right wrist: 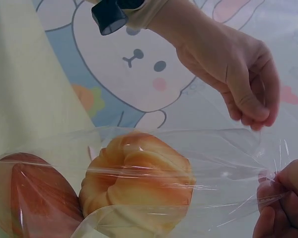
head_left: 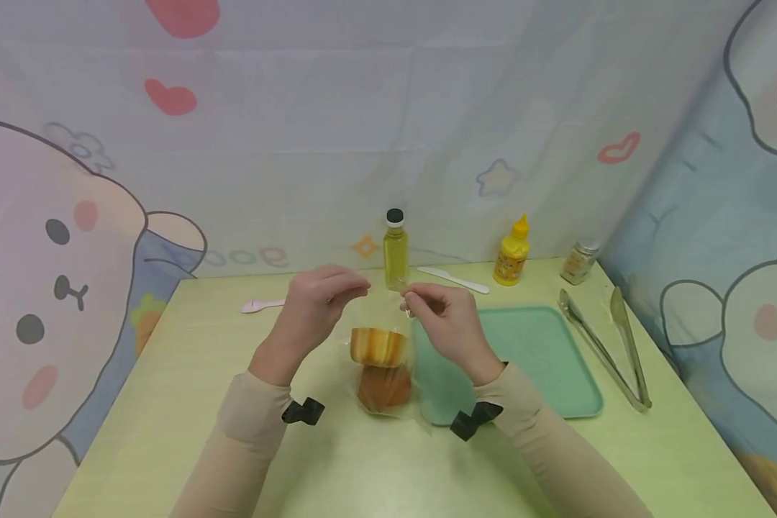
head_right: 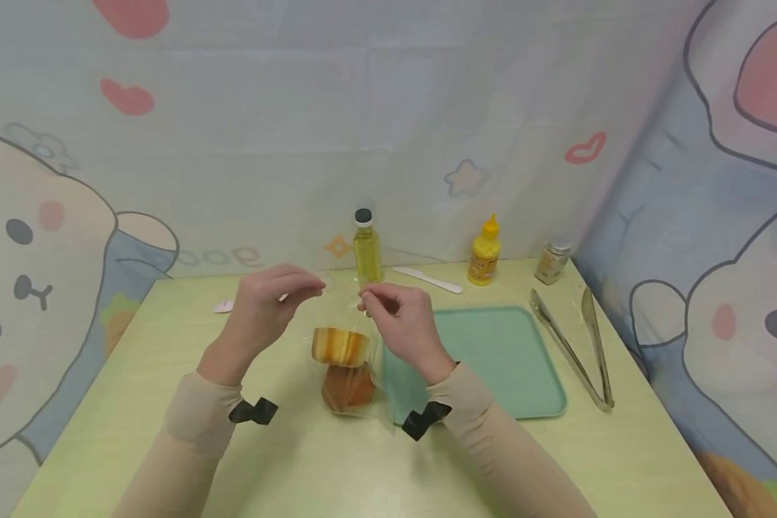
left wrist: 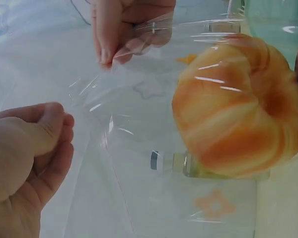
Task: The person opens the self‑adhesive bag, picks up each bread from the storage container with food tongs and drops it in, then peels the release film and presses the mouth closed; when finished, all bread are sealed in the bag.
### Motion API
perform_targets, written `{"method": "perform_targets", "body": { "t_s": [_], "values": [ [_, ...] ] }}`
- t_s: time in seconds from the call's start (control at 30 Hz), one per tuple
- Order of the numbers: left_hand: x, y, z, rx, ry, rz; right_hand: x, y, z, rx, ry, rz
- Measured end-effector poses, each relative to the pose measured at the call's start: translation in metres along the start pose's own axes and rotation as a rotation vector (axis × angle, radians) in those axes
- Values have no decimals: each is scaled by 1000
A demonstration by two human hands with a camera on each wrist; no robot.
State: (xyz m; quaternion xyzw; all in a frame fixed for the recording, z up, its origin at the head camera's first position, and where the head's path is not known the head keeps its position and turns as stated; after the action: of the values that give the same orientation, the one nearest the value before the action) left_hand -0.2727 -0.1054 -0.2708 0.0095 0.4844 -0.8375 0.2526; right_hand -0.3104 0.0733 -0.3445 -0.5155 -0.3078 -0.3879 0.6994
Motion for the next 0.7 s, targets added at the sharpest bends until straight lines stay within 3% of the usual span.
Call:
{"method": "perform_targets", "body": {
  "t_s": [0.2,0.37,0.7],
  "values": [
    [2,4,7,-3,-51,-3,0,0,2,-2,1,2],
    [14,10,13,-9,-61,74,-1,0,4,-11,2,7],
    [44,27,28,-53,212,329,-3,-1,8,-17,8,12]
  ]
}}
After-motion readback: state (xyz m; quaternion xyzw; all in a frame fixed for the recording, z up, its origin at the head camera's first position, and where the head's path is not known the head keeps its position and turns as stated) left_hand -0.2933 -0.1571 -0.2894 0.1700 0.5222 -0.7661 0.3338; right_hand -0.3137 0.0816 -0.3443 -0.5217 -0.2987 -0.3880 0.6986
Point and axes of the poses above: each hand's wrist, its own y-axis away from the middle knuckle, its own z-axis out of the back of the hand, x = y × z, the point moved 10 cm from there along -y, towards the middle knuckle, and after that the axes turned 4 degrees about y, right-handed, at the moved point
